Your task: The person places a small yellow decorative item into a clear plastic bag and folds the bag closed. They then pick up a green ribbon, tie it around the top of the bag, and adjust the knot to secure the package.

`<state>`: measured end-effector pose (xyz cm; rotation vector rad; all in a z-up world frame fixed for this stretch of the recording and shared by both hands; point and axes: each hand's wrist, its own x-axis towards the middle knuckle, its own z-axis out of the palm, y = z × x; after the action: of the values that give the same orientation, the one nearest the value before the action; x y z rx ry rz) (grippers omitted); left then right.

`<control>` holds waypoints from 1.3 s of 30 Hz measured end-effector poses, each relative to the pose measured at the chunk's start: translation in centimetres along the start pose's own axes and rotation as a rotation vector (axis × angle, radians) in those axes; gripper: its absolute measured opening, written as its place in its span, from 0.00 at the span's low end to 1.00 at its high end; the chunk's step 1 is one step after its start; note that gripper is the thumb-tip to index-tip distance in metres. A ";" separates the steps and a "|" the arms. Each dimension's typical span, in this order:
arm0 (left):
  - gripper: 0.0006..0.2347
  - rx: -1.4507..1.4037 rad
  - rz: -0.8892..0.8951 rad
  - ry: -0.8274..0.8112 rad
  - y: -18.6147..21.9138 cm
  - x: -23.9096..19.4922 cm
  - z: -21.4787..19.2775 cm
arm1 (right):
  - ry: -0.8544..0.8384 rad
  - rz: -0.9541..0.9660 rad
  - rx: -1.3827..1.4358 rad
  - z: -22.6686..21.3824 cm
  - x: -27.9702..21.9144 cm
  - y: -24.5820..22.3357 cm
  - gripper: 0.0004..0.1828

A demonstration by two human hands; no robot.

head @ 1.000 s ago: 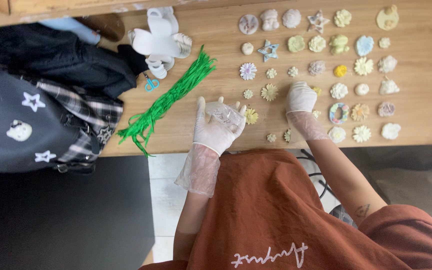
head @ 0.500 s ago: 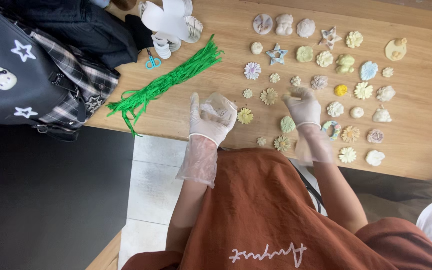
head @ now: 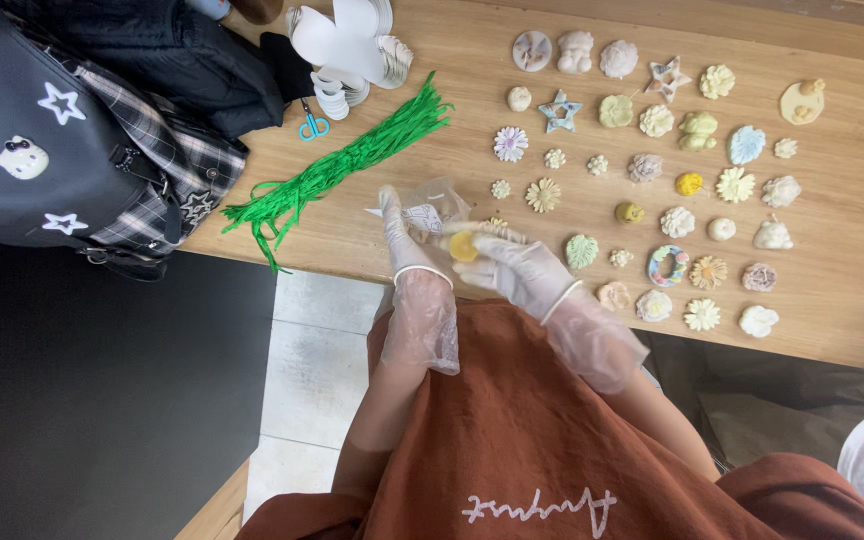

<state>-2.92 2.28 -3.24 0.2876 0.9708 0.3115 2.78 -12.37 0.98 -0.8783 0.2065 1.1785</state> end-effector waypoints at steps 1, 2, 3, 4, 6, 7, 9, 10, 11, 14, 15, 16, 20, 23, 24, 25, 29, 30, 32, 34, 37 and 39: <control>0.49 -0.021 0.012 0.049 0.1 0.1 0.0 | 0.096 -0.071 -0.083 0.7 0.3 0.3 0.21; 0.49 -0.005 0.004 0.071 0.2 0.2 0.0 | 0.193 -0.142 -0.166 1.4 0.6 0.5 0.19; 0.49 0.011 -0.004 0.093 0.4 0.3 0.0 | 0.228 -0.244 -0.297 2.1 0.9 0.6 0.19; 0.50 0.027 -0.011 0.115 0.7 0.4 -0.1 | 0.264 -0.347 -0.427 2.8 1.2 0.7 0.19; 0.51 0.019 -0.021 0.086 1.3 0.5 -0.5 | 0.342 -0.521 -0.684 4.1 1.3 0.8 0.18; 0.52 0.016 -0.027 0.072 1.5 0.4 -0.8 | 0.386 -0.592 -0.810 4.7 1.0 0.8 0.17; 0.53 -0.020 -0.042 0.035 2.1 0.5 -1.2 | 0.450 -0.693 -1.065 6.0 0.5 0.5 0.17; 0.53 -0.038 -0.051 0.017 2.3 0.7 -1.4 | 0.472 -0.724 -1.193 6.5 0.3 0.4 0.17; 0.51 -0.049 -0.076 0.031 2.5 0.9 -1.6 | 0.491 -0.753 -1.322 7.1 0.2 0.2 0.17; 0.44 -0.127 -0.103 -0.026 3.2 1.4 -2.0 | 0.511 -0.793 -1.369 9.0 0.3 0.4 0.18; 0.41 -0.183 -0.082 -0.112 3.4 1.4 -2.2 | 0.513 -0.843 -1.417 9.5 0.4 0.6 0.18; 0.38 -0.238 -0.061 -0.197 3.6 1.4 -2.3 | 0.514 -0.894 -1.465 9.9 0.6 0.7 0.18; 0.28 -0.307 -0.125 -0.284 4.2 0.4 -2.2 | 0.605 -1.032 -1.714 10.9 1.4 1.6 0.20; 0.27 -0.369 -0.145 -0.336 5.3 0.0 -1.4 | 0.698 -1.006 -1.972 11.4 1.8 2.2 0.21; 0.27 -0.373 -0.142 -0.347 5.7 0.0 -1.1 | 0.659 -1.005 -1.982 11.5 1.8 2.3 0.21; 0.26 -0.378 -0.140 -0.357 6.2 0.0 -1.0 | 0.621 -1.002 -1.992 11.5 1.8 2.5 0.21; 0.26 -0.366 -0.237 -0.409 7.7 0.0 -0.8 | 0.604 -1.050 -1.994 11.6 1.9 3.4 0.11; 0.27 -0.322 -0.225 -0.435 8.0 0.0 -0.6 | 0.606 -1.042 -2.034 11.7 1.9 3.6 0.11; 0.28 -0.258 -0.220 -0.513 8.6 0.0 -0.1 | 0.610 -1.027 -2.113 12.0 1.7 4.0 0.11; 0.30 -0.217 -0.231 -0.618 9.6 -0.1 0.2 | 0.556 -1.041 -2.062 12.0 0.9 4.1 0.13; 0.31 -0.164 -0.272 -0.699 10.9 -0.1 0.6 | 0.687 -1.106 -1.972 12.5 0.3 4.6 0.15; 0.31 -0.133 -0.233 -0.769 11.5 0.0 0.6 | 0.744 -1.078 -1.902 12.7 0.1 4.7 0.15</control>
<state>-3.88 12.78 1.44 0.1464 0.2173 0.0345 -4.93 -3.00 7.04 -2.5612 -0.8950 -0.4048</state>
